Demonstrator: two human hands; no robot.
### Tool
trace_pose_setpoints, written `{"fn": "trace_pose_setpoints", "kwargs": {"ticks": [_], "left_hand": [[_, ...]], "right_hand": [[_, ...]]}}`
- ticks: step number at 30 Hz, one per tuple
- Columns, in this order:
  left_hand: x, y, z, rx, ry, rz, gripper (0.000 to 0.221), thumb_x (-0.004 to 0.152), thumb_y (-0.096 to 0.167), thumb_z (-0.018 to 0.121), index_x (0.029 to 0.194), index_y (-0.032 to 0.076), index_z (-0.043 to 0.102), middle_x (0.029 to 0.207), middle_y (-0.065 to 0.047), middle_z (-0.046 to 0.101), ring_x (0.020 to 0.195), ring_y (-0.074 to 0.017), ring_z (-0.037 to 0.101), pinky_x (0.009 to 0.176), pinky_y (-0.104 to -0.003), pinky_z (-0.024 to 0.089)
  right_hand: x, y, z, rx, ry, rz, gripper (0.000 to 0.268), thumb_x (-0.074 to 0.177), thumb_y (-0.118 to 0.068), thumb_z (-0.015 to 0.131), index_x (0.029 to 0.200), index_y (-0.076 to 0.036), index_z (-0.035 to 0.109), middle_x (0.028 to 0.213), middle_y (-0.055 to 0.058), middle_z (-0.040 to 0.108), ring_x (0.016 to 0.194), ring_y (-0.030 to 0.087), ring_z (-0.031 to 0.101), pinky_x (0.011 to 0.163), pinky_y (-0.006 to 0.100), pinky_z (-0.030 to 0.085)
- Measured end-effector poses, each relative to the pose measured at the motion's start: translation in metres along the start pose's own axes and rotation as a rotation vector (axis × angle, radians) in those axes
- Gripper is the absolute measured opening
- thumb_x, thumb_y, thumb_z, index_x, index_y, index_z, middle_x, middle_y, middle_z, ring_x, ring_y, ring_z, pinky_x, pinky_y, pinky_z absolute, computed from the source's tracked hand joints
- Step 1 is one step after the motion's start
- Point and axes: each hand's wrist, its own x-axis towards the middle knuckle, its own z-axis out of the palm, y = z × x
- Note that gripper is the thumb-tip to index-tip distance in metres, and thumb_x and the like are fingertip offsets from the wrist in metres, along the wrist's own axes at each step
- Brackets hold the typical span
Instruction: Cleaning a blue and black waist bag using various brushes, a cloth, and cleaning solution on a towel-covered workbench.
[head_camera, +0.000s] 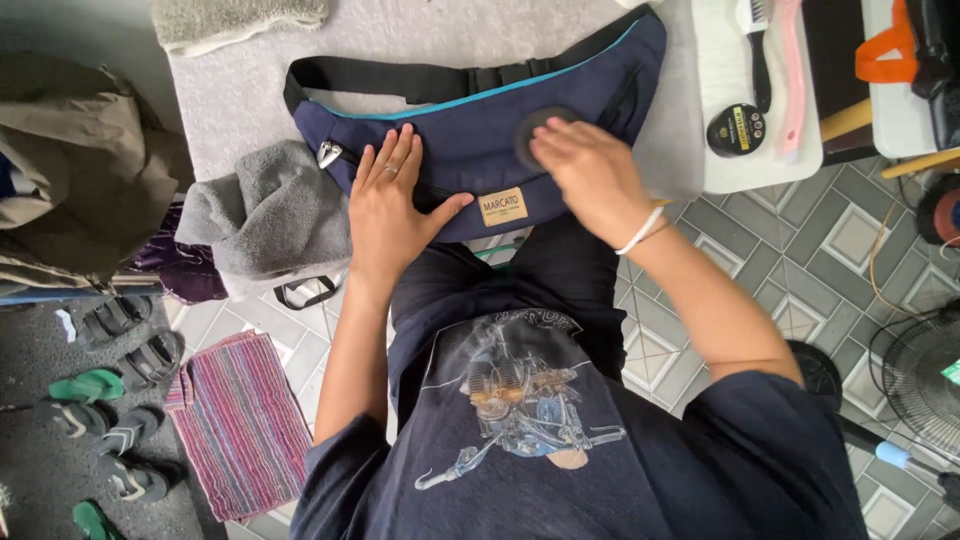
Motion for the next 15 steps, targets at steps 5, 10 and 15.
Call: {"fn": "trace_pose_setpoints", "kwargs": {"ticks": [5,10,15], "left_hand": [[-0.001,-0.002,0.000,-0.051,0.025,-0.003,0.086,0.092,0.063,0.076,0.142,-0.006,0.059,0.151,-0.019,0.056,0.144,-0.0352,0.048,0.121,-0.051,0.033],[-0.010,-0.005,-0.002,-0.174,0.006,0.022,0.088,0.107,0.054,0.064,0.162,-0.001,0.022,0.169,-0.020,0.027,0.159,-0.0348,0.033,0.129,-0.057,0.032],[-0.011,-0.005,0.001,-0.165,0.031,-0.042,0.105,0.105,0.058,0.070,0.162,-0.002,0.005,0.167,-0.022,0.036,0.155,-0.0368,0.040,0.129,-0.044,0.035]], "right_hand": [[0.000,0.030,-0.035,-0.329,-0.138,0.173,0.027,0.069,0.010,0.065,0.076,-0.015,0.058,0.076,0.000,0.062,0.078,0.022,0.066,0.053,0.035,0.049],[0.067,-0.026,-0.037,0.238,0.326,-0.097,0.036,0.092,0.010,0.057,0.122,0.004,0.074,0.126,0.018,0.073,0.122,0.035,0.065,0.110,0.044,0.049],[0.086,-0.034,0.056,0.254,0.098,-0.384,0.045,0.092,0.006,0.069,0.136,-0.002,0.068,0.140,0.014,0.066,0.135,0.031,0.057,0.116,0.043,0.045]]}}
